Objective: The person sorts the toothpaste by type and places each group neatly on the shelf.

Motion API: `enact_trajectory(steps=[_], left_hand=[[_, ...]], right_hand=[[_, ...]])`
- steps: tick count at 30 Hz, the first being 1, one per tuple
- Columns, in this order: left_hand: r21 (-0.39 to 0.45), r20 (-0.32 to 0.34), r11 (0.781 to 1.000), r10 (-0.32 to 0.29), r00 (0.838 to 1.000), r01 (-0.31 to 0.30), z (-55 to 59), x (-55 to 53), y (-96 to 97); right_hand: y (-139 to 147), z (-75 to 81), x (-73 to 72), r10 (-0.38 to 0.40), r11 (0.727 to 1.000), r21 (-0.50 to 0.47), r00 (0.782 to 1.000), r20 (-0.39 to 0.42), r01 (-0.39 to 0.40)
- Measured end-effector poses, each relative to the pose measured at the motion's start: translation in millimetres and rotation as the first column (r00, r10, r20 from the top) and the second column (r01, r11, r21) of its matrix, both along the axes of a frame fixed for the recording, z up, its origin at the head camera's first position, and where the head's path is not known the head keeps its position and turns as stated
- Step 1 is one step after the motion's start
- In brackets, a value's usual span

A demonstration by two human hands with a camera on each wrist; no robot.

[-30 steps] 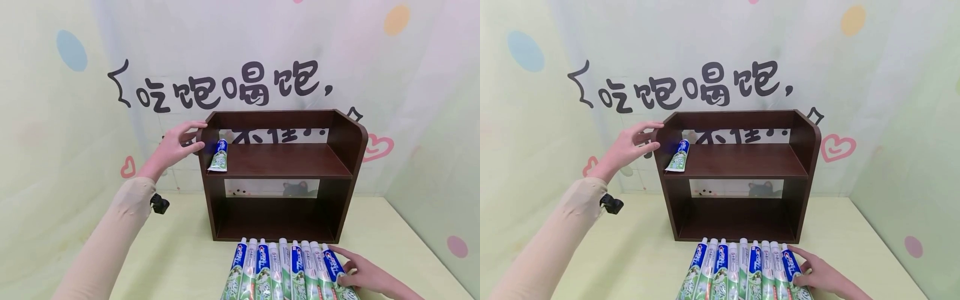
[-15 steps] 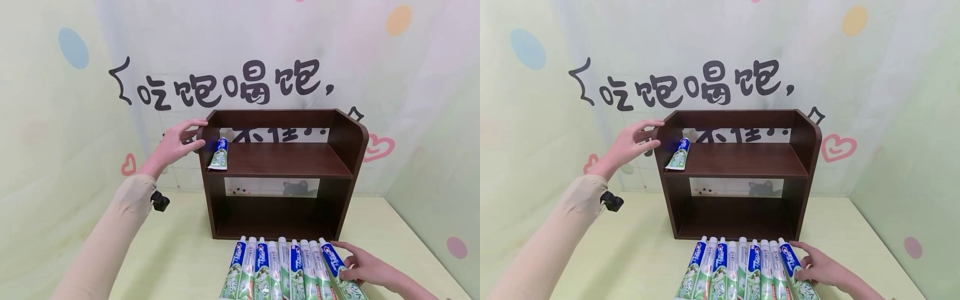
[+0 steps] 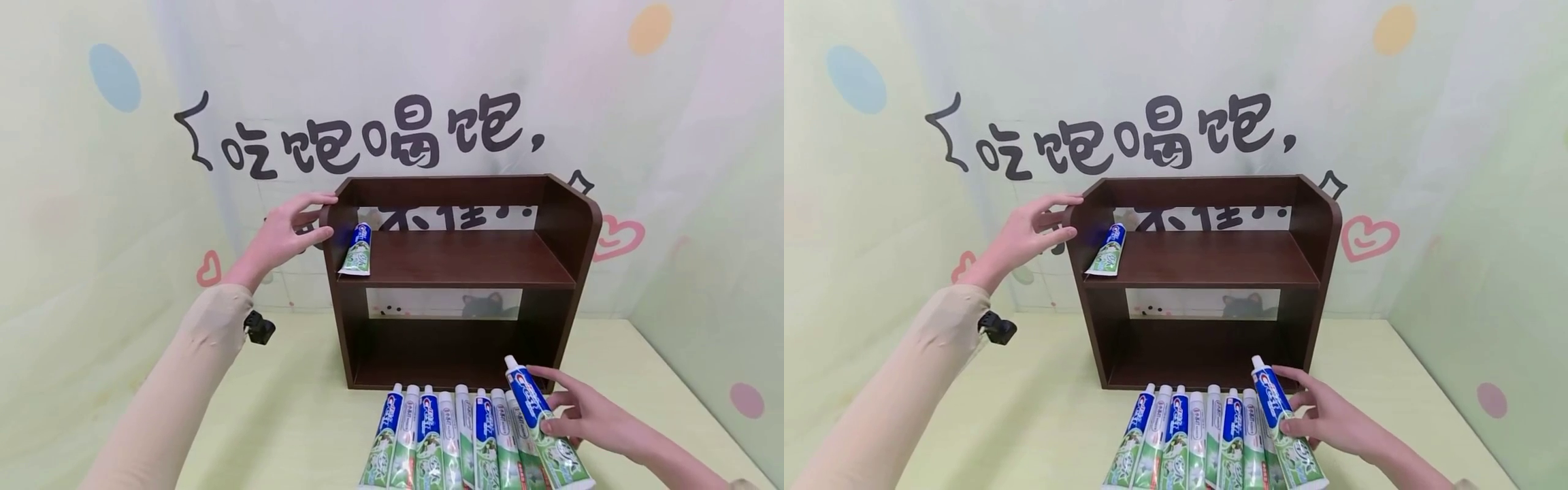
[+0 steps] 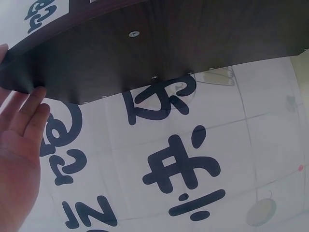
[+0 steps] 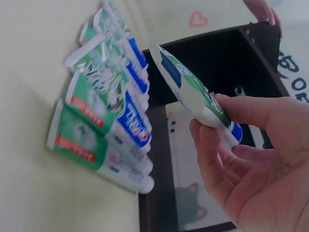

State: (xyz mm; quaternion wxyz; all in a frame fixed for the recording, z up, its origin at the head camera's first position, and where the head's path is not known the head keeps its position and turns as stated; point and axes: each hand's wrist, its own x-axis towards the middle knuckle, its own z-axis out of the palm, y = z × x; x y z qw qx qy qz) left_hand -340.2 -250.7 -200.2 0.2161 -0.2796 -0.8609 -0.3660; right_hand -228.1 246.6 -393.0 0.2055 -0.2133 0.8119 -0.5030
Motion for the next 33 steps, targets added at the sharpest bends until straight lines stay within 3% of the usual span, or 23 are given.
enact_trajectory(steps=[13, 23, 33], left_hand=[[0.005, -0.004, 1.0, -0.014, 1.0, 0.014, 1.1, -1.3, -2.9], [0.005, -0.008, 1.0, -0.011, 1.0, 0.011, 0.6, 1.0, -1.5], [0.009, -0.003, 1.0, -0.014, 1.0, 0.014, 0.4, 0.0, 1.6]], right_hand=[[-28, 56.3, 5.4, 0.0, 1.0, -0.018, 0.989, -0.149, -0.002], [-40, 78.6, -3.0, 0.009, 0.997, -0.066, 0.97, -0.243, -0.026], [-53, 98.9, -17.5, -0.053, 0.996, -0.079, 0.954, -0.296, 0.031]])
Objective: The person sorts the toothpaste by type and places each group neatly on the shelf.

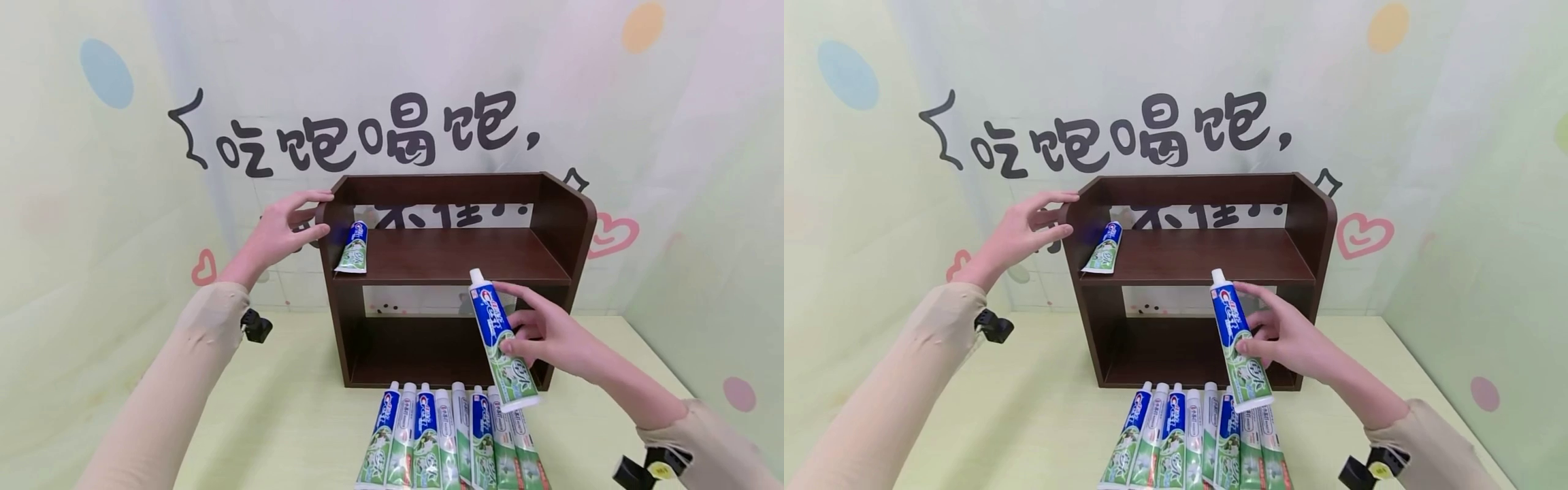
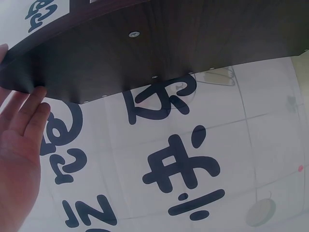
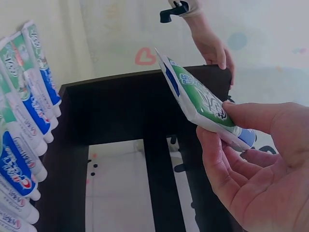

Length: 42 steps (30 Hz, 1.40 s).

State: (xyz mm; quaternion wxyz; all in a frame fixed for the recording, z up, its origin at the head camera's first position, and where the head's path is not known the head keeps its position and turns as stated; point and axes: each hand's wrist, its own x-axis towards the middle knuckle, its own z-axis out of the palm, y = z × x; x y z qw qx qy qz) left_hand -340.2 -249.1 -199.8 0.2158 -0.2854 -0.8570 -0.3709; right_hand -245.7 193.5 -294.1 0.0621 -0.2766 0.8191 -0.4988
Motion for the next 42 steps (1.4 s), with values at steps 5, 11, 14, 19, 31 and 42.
enact_trajectory(steps=[5, 11, 14, 19, 31, 42], left_hand=[[0.005, -0.011, 1.0, -0.006, 1.0, 0.006, 0.2, -0.9, 0.8], [0.007, -0.008, 1.0, -0.011, 1.0, 0.011, -0.5, -0.8, 0.3], [0.009, -0.002, 1.0, -0.005, 1.0, 0.005, -0.5, -0.6, 0.1], [0.012, 0.012, 1.0, 0.001, 1.0, -0.002, 0.1, 0.3, 0.4], [0.004, 0.01, 1.0, 0.005, 1.0, -0.005, -0.8, 0.5, 0.0], [0.005, -0.009, 1.0, -0.008, 1.0, 0.008, -1.1, 0.5, -0.3]], right_hand=[[-6, 10.1, -9.0, -0.019, 1.0, -0.016, 0.999, -0.037, 0.019], [-15, 20.7, -17.5, -0.045, 0.999, -0.03, 0.997, -0.06, 0.043], [-20, 25.9, -20.5, -0.062, 0.998, -0.033, 0.995, -0.073, 0.06], [-29, 32.9, -25.9, -0.081, 0.996, -0.044, 0.995, -0.066, 0.079], [-52, 50.0, -46.9, -0.119, 0.991, -0.071, 0.993, -0.019, 0.118], [-74, 65.3, -74.3, -0.119, 0.988, -0.096, 0.993, 0.0, 0.119]])
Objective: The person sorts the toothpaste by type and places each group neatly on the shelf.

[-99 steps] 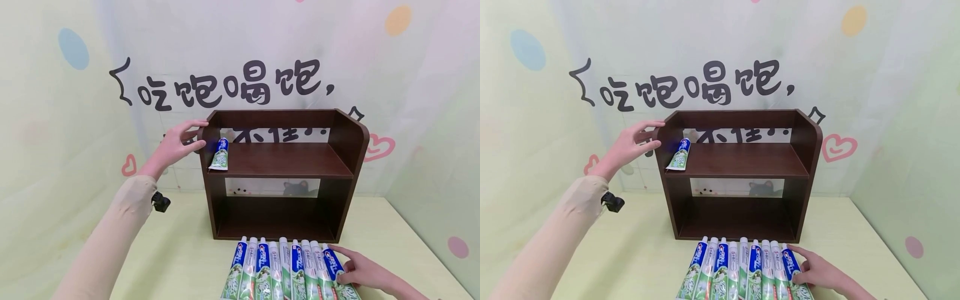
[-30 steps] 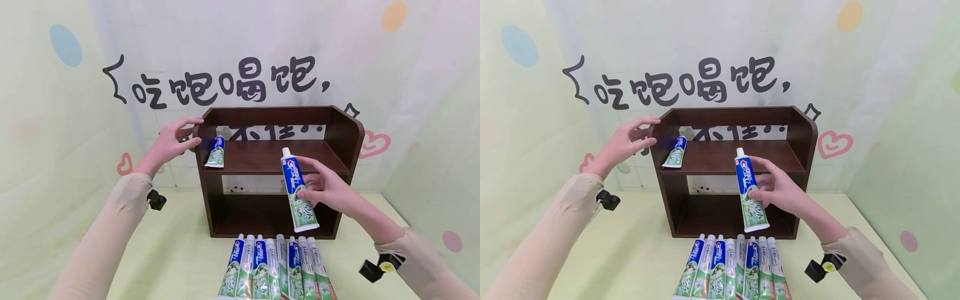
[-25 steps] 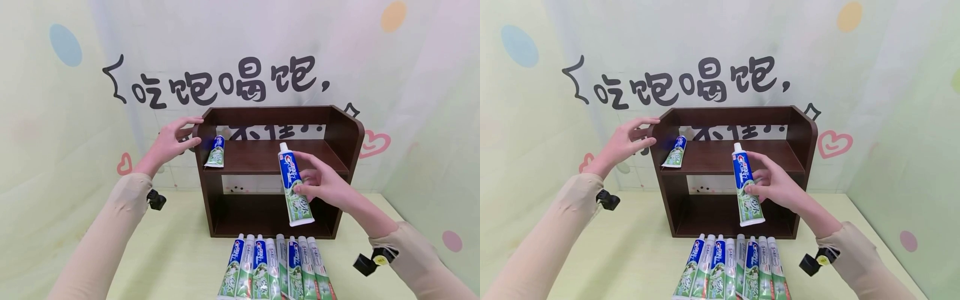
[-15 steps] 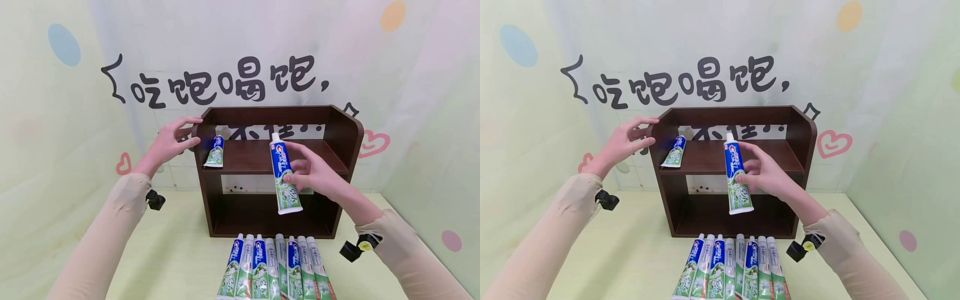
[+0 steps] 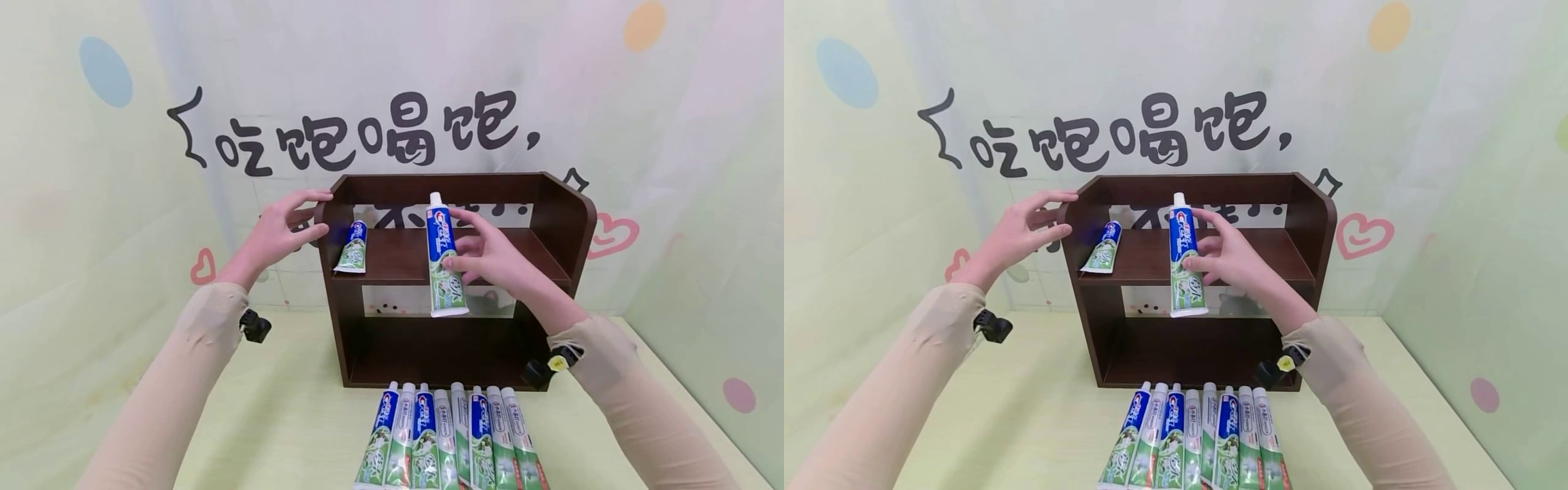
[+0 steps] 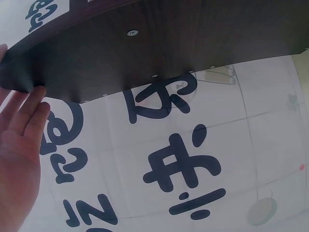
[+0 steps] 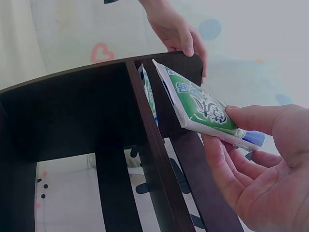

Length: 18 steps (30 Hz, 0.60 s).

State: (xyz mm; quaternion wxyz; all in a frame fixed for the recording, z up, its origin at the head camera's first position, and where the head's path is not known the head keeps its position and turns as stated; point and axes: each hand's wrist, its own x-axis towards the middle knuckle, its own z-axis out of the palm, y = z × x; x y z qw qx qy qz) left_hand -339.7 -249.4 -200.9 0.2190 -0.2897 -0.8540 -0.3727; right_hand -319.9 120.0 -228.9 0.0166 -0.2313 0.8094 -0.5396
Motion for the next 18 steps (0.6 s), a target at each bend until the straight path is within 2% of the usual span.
enact_trajectory(steps=[11, 18], left_hand=[[-0.01, 0.015, 1.0, -0.01, 1.0, 0.01, -1.1, 0.8, 0.8], [-0.001, 0.001, 1.0, 0.011, 1.0, -0.011, -1.1, 0.1, 0.1]], right_hand=[[-23, 7.7, -27.1, -0.003, 0.997, -0.071, 1.0, 0.003, 0.003], [-39, 12.0, -46.7, -0.003, 0.989, -0.149, 1.0, -0.03, -0.002]])
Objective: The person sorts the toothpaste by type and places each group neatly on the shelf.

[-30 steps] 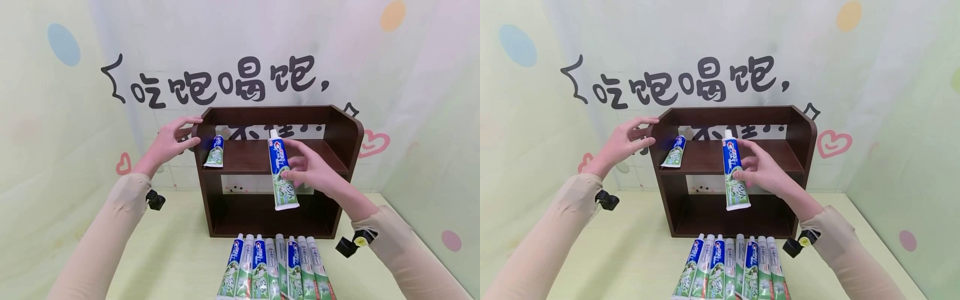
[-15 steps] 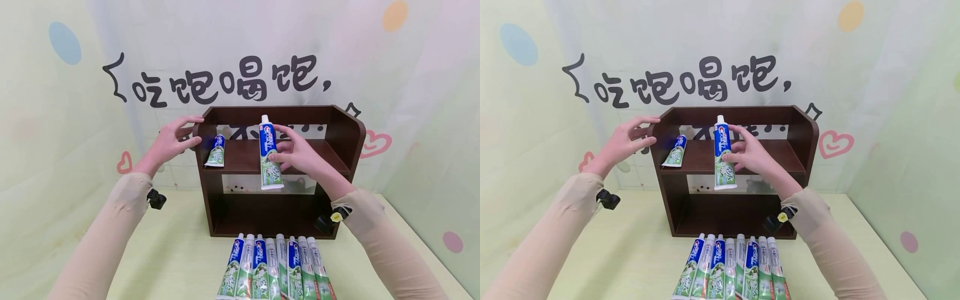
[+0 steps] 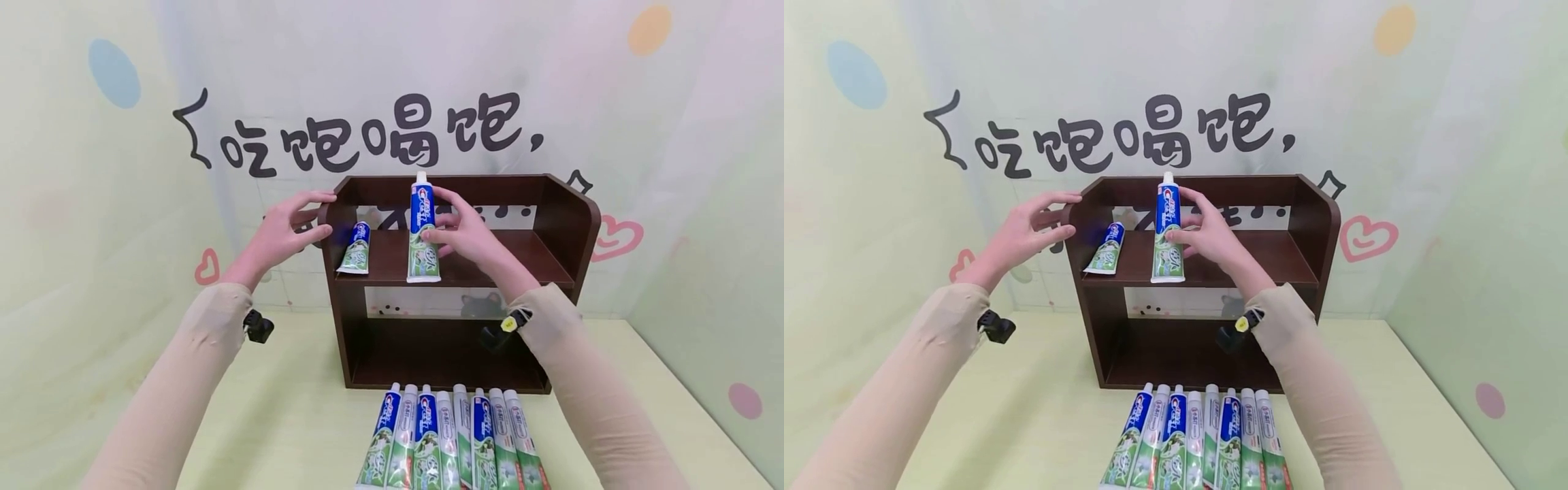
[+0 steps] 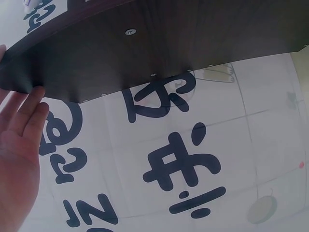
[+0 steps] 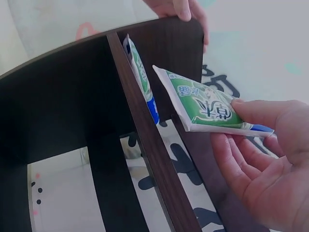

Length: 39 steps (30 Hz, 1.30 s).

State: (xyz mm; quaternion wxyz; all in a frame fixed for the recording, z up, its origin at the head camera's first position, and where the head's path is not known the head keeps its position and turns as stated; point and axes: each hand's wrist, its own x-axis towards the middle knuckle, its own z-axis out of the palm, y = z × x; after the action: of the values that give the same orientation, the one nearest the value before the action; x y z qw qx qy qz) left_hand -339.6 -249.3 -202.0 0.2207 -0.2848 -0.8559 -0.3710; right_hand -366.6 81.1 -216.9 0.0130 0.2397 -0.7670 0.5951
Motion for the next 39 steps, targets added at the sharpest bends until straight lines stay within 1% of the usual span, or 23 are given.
enact_trajectory(steps=[4, 7, 13, 17, 20, 24, 27, 29, 33, 36, 39], left_hand=[[0.007, -0.003, 1.0, -0.015, 1.0, 0.015, -0.7, -1.3, 1.0], [0.008, -0.002, 1.0, -0.024, 1.0, 0.024, -1.1, -1.9, 1.3], [0.009, -0.009, 1.0, -0.022, 1.0, 0.022, 0.8, -2.7, 1.0], [0.007, -0.004, 1.0, -0.024, 1.0, 0.024, 2.0, -3.0, 1.4], [0.008, -0.005, 1.0, -0.024, 1.0, 0.024, 1.9, -3.2, 1.5], [0.01, -0.01, 1.0, -0.025, 1.0, 0.025, 0.4, -3.5, 1.1], [0.009, -0.009, 1.0, -0.02, 1.0, 0.02, -1.0, -3.4, 0.5], [0.009, -0.006, 1.0, -0.013, 1.0, 0.013, -1.8, -3.2, 0.3], [0.013, 0.001, 1.0, 0.003, 1.0, -0.003, -2.6, -3.2, 0.5], [0.024, 0.003, 1.0, 0.003, 1.0, -0.003, -2.7, -2.7, 0.7], [0.031, 0.002, 1.0, -0.002, 1.0, 0.002, -2.7, -1.5, 0.7]], right_hand=[[-6, 0.9, -9.8, -0.02, 0.999, -0.025, 1.0, -0.01, 0.02], [-11, 0.5, -15.9, -0.025, 0.998, -0.051, 1.0, -0.001, 0.025], [-25, -0.1, -23.1, -0.04, 0.995, -0.093, 0.999, 0.023, 0.042], [-33, -3.6, -27.4, -0.052, 0.995, -0.088, 0.998, 0.042, 0.055], [-36, -7.9, -29.5, -0.058, 0.996, -0.065, 0.997, 0.048, 0.061], [-39, -15.0, -31.6, -0.036, 0.996, -0.075, 0.998, 0.043, 0.039], [-40, -20.2, -33.5, 0.005, 0.997, -0.078, 1.0, 0.025, -0.003], [-39, -22.1, -34.1, 0.032, 0.998, -0.057, 0.999, 0.013, -0.031], [-36, -22.6, -34.2, 0.051, 0.998, 0.026, 0.999, 0.016, -0.051], [-33, -22.7, -34.6, 0.062, 0.995, 0.077, 0.998, 0.026, -0.064], [-31, -24.2, -35.7, 0.086, 0.991, 0.101, 0.996, 0.026, -0.088]])
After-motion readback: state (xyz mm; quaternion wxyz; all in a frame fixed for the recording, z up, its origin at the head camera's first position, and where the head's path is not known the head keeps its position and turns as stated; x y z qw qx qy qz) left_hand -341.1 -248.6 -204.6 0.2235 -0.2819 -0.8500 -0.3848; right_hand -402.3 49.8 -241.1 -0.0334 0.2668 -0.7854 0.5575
